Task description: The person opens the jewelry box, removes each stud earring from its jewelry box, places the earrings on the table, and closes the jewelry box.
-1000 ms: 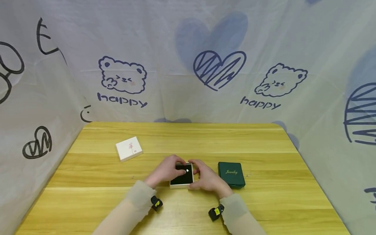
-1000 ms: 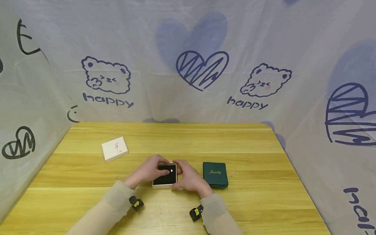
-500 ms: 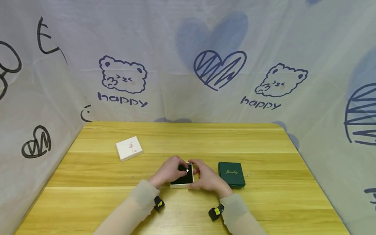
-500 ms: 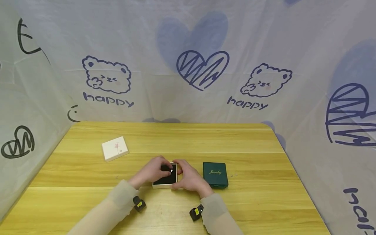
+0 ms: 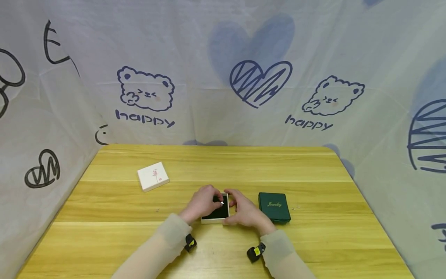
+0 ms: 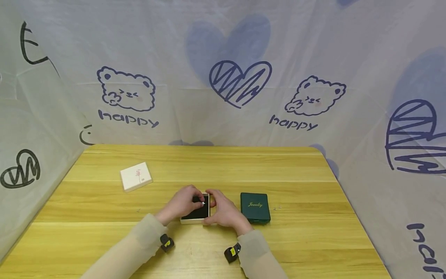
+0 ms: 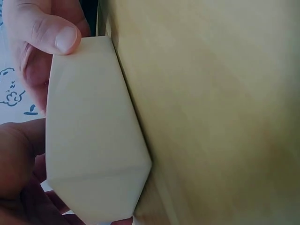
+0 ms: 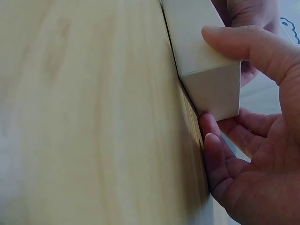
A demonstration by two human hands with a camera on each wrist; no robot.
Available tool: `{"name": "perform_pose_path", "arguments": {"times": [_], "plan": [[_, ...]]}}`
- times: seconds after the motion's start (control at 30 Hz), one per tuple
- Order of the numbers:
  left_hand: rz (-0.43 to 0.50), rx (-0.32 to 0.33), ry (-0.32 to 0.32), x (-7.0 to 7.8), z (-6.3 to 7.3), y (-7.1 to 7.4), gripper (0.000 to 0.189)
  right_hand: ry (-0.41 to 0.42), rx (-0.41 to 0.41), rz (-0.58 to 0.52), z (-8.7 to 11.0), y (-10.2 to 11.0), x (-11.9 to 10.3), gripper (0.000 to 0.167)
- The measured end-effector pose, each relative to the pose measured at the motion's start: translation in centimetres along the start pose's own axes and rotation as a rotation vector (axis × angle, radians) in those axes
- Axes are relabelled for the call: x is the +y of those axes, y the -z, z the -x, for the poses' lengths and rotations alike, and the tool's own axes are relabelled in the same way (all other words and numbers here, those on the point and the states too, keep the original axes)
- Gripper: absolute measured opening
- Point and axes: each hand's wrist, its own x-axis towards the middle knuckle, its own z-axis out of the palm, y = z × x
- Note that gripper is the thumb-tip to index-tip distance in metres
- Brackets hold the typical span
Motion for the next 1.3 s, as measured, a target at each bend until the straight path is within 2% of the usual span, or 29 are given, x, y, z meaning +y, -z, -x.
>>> {"name": "perform_pose_path", "arguments": {"times": [0.37, 0.8, 1.3], "plan": [[-0.025, -0.013, 0.041, 0.14, -0.15, -0.09, 0.015, 0.006, 0.002, 0.002, -0.06, -0.03, 0.04, 0.091], [-0.025, -0.053, -0.011, 0.03, 0.20, 0.25, 0.015, -0.003, 0.001, -0.004, 0.03, 0.01, 0.02, 0.090], [0.072, -0.043, -0.092, -0.58, 0.32, 0.78, 0.014, 0.000, -0.004, -0.012, 0.02, 0.04, 0.04, 0.091]]}}
